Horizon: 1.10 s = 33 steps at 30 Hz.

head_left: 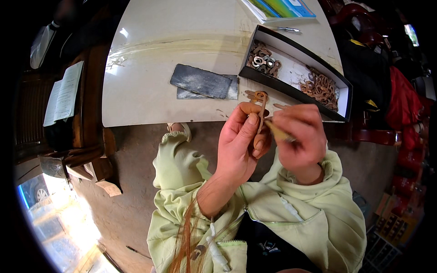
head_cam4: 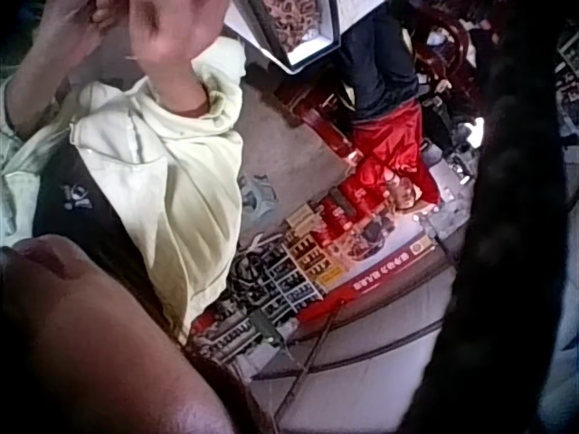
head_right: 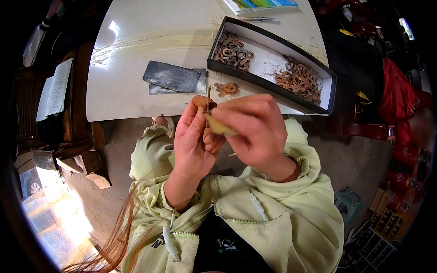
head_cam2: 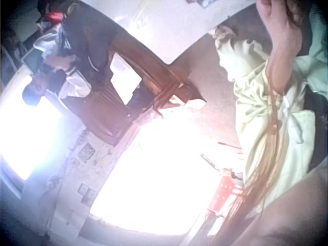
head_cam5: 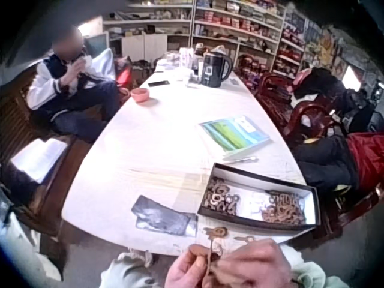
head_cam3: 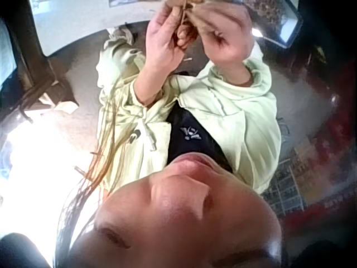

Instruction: The person smooths small wooden pieces by hand using a sanding block. They pick up individual pieces from a box, rub them against the block, and place them back on the table or in the box.

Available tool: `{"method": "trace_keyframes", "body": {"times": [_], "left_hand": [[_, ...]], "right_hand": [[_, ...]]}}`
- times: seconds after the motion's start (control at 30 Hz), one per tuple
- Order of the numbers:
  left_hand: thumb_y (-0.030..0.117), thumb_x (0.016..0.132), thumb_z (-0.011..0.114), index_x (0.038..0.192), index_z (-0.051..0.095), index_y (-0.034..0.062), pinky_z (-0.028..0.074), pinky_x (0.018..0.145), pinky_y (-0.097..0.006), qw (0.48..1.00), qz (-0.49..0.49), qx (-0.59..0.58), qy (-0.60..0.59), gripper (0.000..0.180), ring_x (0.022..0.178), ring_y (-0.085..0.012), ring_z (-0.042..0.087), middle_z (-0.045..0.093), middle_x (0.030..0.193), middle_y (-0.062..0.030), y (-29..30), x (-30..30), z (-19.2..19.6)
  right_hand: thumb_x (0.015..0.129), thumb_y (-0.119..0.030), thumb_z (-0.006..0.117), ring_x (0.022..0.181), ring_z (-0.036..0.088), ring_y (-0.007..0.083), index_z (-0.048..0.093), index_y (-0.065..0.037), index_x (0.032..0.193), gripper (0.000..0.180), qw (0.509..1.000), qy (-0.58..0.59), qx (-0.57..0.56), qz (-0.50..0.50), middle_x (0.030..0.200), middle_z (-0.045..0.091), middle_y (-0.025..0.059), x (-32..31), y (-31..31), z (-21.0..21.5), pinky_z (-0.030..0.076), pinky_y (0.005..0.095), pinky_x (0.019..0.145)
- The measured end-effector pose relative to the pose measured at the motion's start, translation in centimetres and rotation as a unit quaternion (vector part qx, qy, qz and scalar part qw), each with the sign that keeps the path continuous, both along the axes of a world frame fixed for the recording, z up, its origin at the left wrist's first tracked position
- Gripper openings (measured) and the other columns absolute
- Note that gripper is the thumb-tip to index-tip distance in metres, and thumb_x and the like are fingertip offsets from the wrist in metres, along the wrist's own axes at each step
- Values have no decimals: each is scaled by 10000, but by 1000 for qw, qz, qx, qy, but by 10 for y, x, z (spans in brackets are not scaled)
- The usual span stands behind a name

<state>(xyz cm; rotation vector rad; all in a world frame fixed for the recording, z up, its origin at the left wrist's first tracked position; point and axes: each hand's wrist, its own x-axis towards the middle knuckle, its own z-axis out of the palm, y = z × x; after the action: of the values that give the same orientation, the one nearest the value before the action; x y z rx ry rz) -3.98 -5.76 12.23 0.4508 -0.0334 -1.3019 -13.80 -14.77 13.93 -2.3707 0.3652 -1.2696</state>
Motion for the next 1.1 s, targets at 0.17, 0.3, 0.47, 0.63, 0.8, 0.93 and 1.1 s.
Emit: {"method": "trace_keyframes", "body": {"times": [0.17, 0.3, 0.47, 0.63, 0.8, 0.93, 1.1], "left_hand": [[194, 986, 441, 1052, 489, 106, 276, 412, -151, 999, 27, 31, -6, 120, 472, -19, 362, 503, 731, 49, 3, 2, -1], [161, 973, 473, 1038, 501, 93, 306, 424, -142, 998, 48, 25, -35, 98, 507, 0, 384, 527, 777, 44, 3, 1, -5], [117, 960, 496, 991, 503, 64, 318, 451, -145, 986, 88, 52, -136, 63, 526, -6, 389, 521, 774, 33, 0, 1, -7], [131, 964, 500, 976, 507, 62, 259, 436, -176, 989, 53, 41, -135, 70, 491, -24, 326, 466, 722, 39, 2, 3, -13], [170, 979, 474, 978, 523, 65, 200, 414, -194, 997, -5, 66, -36, 116, 449, -25, 255, 354, 589, 67, 0, 3, 0], [188, 993, 444, 997, 535, 68, 185, 414, -195, 999, -18, 46, -7, 151, 432, -26, 224, 321, 551, 72, 1, 4, -1], [186, 995, 439, 993, 535, 64, 191, 411, -193, 998, -16, 65, -3, 155, 432, -25, 232, 327, 553, 70, 0, 4, -1]], "right_hand": [[502, -46, 713, 771, 587, 217, 703, -63, 955, 453, 995, 27, -91, -5, 908, 643, 47, 9, 2, -2, 490, 277, 629], [494, -44, 698, 738, 585, 204, 714, -56, 924, 431, 993, 27, -114, -20, 878, 644, 50, 8, 4, 0, 495, 266, 595], [502, -39, 698, 722, 581, 198, 719, -48, 910, 408, 993, 23, -112, -28, 866, 642, 51, 9, 4, -2, 495, 265, 584], [534, 31, 696, 723, 586, 203, 705, -46, 938, 412, 992, 8, -110, -64, 861, 636, 57, 9, -6, -12, 493, 256, 601], [741, 125, 636, 774, 585, 122, 657, -16, 934, 240, 962, -69, 261, -38, 905, 633, 65, 12, -3, -11, 488, 238, 664], [836, 38, 632, 872, 582, 77, 575, 39, 1040, 212, 857, -126, 496, 62, 970, 636, 61, 8, -1, -6, 501, 216, 722], [842, -14, 661, 825, 592, 54, 562, 45, 1051, 239, 852, -122, 508, 38, 953, 639, 47, 9, 1, -12, 500, 191, 687]]}}
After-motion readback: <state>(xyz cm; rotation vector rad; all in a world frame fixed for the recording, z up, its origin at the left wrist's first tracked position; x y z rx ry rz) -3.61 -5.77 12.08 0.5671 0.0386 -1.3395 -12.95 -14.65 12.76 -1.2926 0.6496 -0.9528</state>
